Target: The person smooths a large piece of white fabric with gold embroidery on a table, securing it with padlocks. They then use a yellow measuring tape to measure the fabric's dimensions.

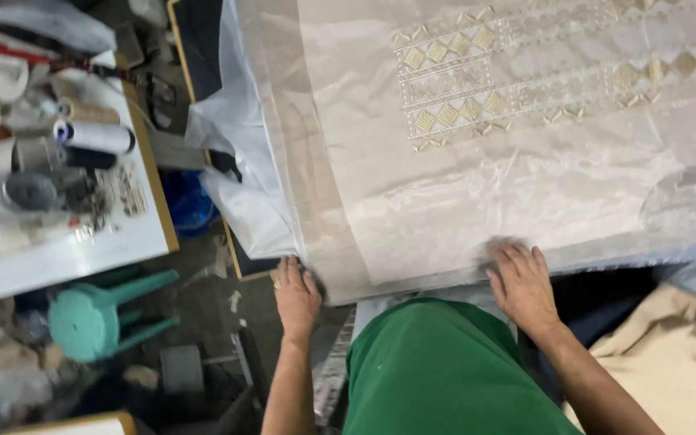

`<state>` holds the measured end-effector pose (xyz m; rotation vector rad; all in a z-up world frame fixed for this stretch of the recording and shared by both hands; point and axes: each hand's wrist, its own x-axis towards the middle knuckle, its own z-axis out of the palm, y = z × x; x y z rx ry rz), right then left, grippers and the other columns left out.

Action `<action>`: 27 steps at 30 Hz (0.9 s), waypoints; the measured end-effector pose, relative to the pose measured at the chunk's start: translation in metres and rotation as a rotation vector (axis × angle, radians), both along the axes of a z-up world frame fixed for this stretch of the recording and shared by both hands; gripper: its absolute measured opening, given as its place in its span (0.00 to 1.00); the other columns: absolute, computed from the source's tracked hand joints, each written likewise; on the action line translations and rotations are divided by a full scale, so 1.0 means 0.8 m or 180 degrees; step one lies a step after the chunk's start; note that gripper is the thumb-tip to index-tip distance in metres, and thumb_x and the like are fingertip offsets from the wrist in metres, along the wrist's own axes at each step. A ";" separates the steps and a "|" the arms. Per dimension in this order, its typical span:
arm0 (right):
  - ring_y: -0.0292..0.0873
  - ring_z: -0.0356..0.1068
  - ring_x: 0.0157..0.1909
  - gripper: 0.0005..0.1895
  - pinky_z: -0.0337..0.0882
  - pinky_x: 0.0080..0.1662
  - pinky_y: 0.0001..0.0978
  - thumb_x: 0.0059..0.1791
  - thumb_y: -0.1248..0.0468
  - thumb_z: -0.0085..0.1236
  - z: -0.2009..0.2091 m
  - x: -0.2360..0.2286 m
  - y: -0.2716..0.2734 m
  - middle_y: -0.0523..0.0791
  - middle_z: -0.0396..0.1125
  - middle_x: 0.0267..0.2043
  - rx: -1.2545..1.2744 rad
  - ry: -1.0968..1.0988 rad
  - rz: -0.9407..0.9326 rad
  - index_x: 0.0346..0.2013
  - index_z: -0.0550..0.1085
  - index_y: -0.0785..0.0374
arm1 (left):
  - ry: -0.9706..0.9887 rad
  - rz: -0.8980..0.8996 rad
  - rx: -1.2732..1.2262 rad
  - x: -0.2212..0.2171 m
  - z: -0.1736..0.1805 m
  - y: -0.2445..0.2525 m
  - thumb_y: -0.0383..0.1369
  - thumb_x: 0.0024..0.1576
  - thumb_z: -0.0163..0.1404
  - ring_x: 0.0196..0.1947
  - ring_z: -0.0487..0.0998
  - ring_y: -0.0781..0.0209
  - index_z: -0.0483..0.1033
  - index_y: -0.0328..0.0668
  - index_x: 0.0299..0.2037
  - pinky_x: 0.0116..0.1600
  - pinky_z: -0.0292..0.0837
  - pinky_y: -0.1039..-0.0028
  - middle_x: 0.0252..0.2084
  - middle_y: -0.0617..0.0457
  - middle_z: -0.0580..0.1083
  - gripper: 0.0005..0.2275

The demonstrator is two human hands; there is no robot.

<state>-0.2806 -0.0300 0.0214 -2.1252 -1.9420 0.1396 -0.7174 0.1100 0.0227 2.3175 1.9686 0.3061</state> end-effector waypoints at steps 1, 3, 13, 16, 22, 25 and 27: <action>0.52 0.66 0.67 0.23 0.62 0.70 0.57 0.51 0.53 0.58 -0.005 -0.023 -0.006 0.47 0.70 0.60 0.0061 -0.0051 -0.0101 0.58 0.75 0.57 | -0.0139 -0.0179 -0.0224 -0.012 0.003 0.010 0.31 0.59 0.48 0.59 0.74 0.33 0.68 0.31 0.65 0.62 0.70 0.50 0.62 0.33 0.70 0.23; 0.52 0.66 0.67 0.22 0.61 0.70 0.57 0.51 0.54 0.58 0.005 -0.056 0.000 0.48 0.70 0.61 0.0025 -0.0058 -0.0339 0.58 0.75 0.58 | -0.0230 -0.0309 -0.0452 -0.035 -0.009 0.022 0.32 0.61 0.45 0.60 0.73 0.35 0.66 0.33 0.67 0.61 0.70 0.51 0.64 0.34 0.69 0.23; 0.56 0.62 0.67 0.22 0.55 0.71 0.56 0.55 0.58 0.49 0.042 -0.126 0.009 0.52 0.64 0.67 -0.0165 0.0430 -0.0521 0.61 0.70 0.64 | -0.0501 -0.1057 -0.0644 -0.065 -0.001 0.026 0.38 0.69 0.36 0.60 0.72 0.28 0.63 0.25 0.66 0.60 0.71 0.51 0.64 0.26 0.67 0.22; 0.57 0.63 0.66 0.21 0.57 0.70 0.56 0.55 0.61 0.50 0.042 -0.126 0.004 0.54 0.64 0.64 0.0073 0.0403 -0.0456 0.61 0.70 0.67 | 0.0038 -0.1676 -0.0331 -0.056 0.033 0.022 0.40 0.70 0.33 0.63 0.71 0.37 0.67 0.27 0.64 0.64 0.68 0.55 0.64 0.33 0.69 0.23; 0.55 0.62 0.67 0.20 0.54 0.72 0.55 0.55 0.58 0.51 0.014 -0.161 -0.010 0.51 0.64 0.65 0.0063 0.0369 -0.0849 0.60 0.71 0.63 | 0.0105 -0.3256 -0.0307 -0.034 0.061 0.052 0.31 0.56 0.46 0.58 0.74 0.41 0.70 0.32 0.57 0.62 0.69 0.52 0.58 0.39 0.73 0.19; 0.55 0.62 0.66 0.20 0.55 0.71 0.55 0.53 0.59 0.53 0.011 -0.174 -0.003 0.51 0.65 0.64 0.0076 0.0277 -0.1032 0.58 0.71 0.64 | 0.0021 -0.3604 -0.0420 -0.038 0.049 0.068 0.39 0.59 0.51 0.55 0.73 0.42 0.73 0.39 0.54 0.62 0.69 0.54 0.56 0.42 0.73 0.17; 0.55 0.62 0.67 0.21 0.55 0.71 0.55 0.54 0.58 0.53 0.008 -0.181 -0.002 0.51 0.64 0.64 0.0036 0.0180 -0.1114 0.59 0.71 0.63 | -0.0069 -0.3775 -0.0456 -0.034 0.048 0.082 0.41 0.59 0.51 0.53 0.73 0.41 0.73 0.38 0.53 0.60 0.69 0.53 0.55 0.40 0.73 0.17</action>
